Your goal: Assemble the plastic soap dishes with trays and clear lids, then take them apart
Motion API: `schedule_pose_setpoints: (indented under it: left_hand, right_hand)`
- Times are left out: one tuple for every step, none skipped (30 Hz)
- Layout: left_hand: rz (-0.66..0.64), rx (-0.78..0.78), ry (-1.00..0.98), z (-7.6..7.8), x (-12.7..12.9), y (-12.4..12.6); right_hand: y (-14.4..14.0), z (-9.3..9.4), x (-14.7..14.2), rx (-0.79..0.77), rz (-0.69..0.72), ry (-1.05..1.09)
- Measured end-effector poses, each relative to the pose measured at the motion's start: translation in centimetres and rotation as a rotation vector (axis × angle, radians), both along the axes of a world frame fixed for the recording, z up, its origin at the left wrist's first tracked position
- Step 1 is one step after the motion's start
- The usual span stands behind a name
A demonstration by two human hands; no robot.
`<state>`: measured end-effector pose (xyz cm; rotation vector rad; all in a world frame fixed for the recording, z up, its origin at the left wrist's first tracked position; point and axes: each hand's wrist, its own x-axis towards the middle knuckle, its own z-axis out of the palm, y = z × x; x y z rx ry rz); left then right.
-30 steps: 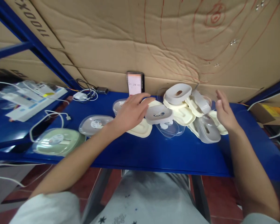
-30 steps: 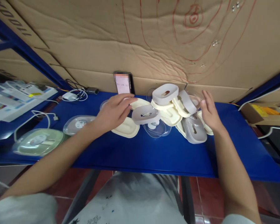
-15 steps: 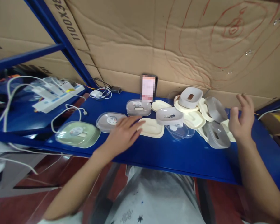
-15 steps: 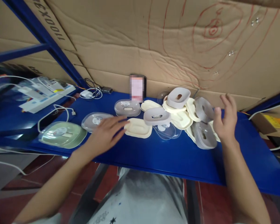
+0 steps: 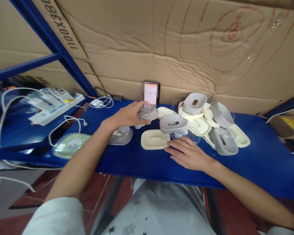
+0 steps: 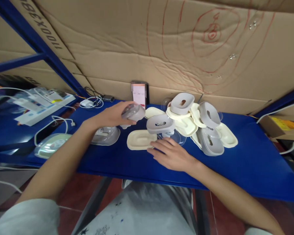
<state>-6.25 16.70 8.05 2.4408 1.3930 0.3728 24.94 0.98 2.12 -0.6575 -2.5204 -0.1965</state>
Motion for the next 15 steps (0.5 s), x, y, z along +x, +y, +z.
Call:
schedule_pose_setpoints:
  left_hand:
    - [-0.026,0.017,-0.140,0.1,0.2,-0.4]
    - [-0.062,0.036,-0.278,0.0,0.7,-0.9]
    - [-0.103,0.061,-0.388,0.0,1.6,-1.5]
    - [-0.142,0.085,-0.459,-0.1,2.8,-2.0]
    - [-0.170,0.123,-0.501,-0.3,4.2,-2.6]
    - [-0.183,0.171,-0.529,-0.5,5.6,-3.1]
    - [-0.177,0.213,-0.572,-0.7,7.0,-3.5]
    - [-0.163,0.238,-0.633,-0.9,8.2,-3.7]
    - [-0.147,0.237,-0.705,-1.2,9.3,-3.8]
    - [-0.133,0.209,-0.790,-1.5,10.1,-3.8]
    - [-0.127,0.163,-0.879,-1.8,10.7,-3.7]
    - [-0.127,0.109,-0.963,-2.2,11.1,-3.6]
    - [-0.126,0.061,-1.035,-2.5,11.3,-3.4]
    - [-0.121,0.026,-1.090,-2.9,11.4,-3.4]
    - [-0.113,0.005,-1.125,-3.2,11.4,-3.4]
  right_hand:
    - [0.3,0.3,0.0,-0.045,-0.054,0.078]
    - [0.6,0.7,-0.2,-0.109,-0.113,0.173]
    - [1.0,1.1,-0.4,-0.190,-0.169,0.281]
    - [1.6,1.7,-0.8,-0.279,-0.220,0.394]
    - [2.4,2.4,-1.2,-0.363,-0.262,0.507]
    - [3.3,3.3,-1.6,-0.432,-0.296,0.607]
    - [4.3,4.2,-1.7,-0.485,-0.315,0.685]
    - [5.5,5.4,-1.6,-0.526,-0.317,0.733]
    - [6.6,6.6,-1.3,-0.562,-0.297,0.743]
    - [7.7,7.8,-0.7,-0.602,-0.252,0.722]
    - [8.6,9.0,0.1,-0.647,-0.204,0.697]
    - [9.4,10.1,0.9,-0.686,-0.172,0.698]
    - [10.0,11.0,1.7,-0.714,-0.163,0.727]
    - [10.3,11.7,2.4,-0.726,-0.180,0.777]
    - [10.4,12.1,2.8,-0.726,-0.210,0.821]
